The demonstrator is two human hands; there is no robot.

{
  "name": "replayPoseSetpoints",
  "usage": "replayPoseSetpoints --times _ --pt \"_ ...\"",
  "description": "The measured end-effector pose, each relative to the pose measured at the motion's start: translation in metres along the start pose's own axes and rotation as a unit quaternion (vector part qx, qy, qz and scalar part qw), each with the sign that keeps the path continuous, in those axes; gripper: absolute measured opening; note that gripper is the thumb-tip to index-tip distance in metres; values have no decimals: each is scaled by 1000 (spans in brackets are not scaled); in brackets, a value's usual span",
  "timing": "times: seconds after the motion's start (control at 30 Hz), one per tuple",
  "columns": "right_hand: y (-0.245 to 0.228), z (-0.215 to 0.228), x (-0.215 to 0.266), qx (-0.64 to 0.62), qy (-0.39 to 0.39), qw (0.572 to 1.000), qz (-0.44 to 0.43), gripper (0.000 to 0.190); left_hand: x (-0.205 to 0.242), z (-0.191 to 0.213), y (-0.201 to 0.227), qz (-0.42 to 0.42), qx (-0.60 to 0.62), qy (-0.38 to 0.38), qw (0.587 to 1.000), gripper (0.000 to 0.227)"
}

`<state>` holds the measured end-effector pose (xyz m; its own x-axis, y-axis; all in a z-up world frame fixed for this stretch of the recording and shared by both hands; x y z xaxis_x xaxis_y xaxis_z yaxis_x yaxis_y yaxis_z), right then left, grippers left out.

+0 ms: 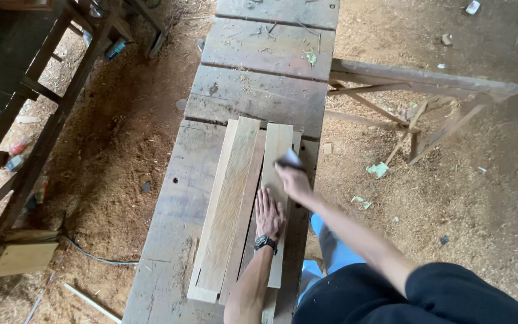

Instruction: The person sands wooden planks by hand using a piece of sandpaper. They move the sandpaper back and forth along the surfaces and edges of several wood pieces on a workbench.

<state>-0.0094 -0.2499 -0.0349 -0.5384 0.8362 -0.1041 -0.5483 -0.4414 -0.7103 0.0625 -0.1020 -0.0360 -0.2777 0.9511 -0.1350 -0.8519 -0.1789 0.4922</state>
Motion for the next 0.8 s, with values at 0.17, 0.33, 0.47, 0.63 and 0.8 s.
replayPoseSetpoints --times 0.17,0.33,0.47,0.63,0.8 --pt "-33 9 80 -99 43 984 143 42 -2 -7 -5 -3 -59 -7 998 61" --pt "3 16 -13 -18 53 989 140 40 -4 1 -2 18 -9 11 1000 62" --pt "25 20 -51 -7 119 992 41 35 -3 7 5 20 14 24 999 62" --pt "-16 8 61 -103 116 982 111 40 -5 12 6 8 -17 31 999 61" --pt "5 -10 58 -103 21 988 113 43 -3 9 6 8 -9 31 999 60"
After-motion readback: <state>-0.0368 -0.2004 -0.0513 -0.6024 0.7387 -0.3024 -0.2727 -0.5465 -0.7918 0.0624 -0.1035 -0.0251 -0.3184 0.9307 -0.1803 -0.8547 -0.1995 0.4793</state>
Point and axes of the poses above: each hand's wrist, its own x-axis away from the middle knuckle, its own z-axis out of the back of the hand, y = z × x, the point moved 8 cm from there along -x, towards the middle knuckle, and after that the axes turned 4 degrees about -z, right-handed, at the moved point
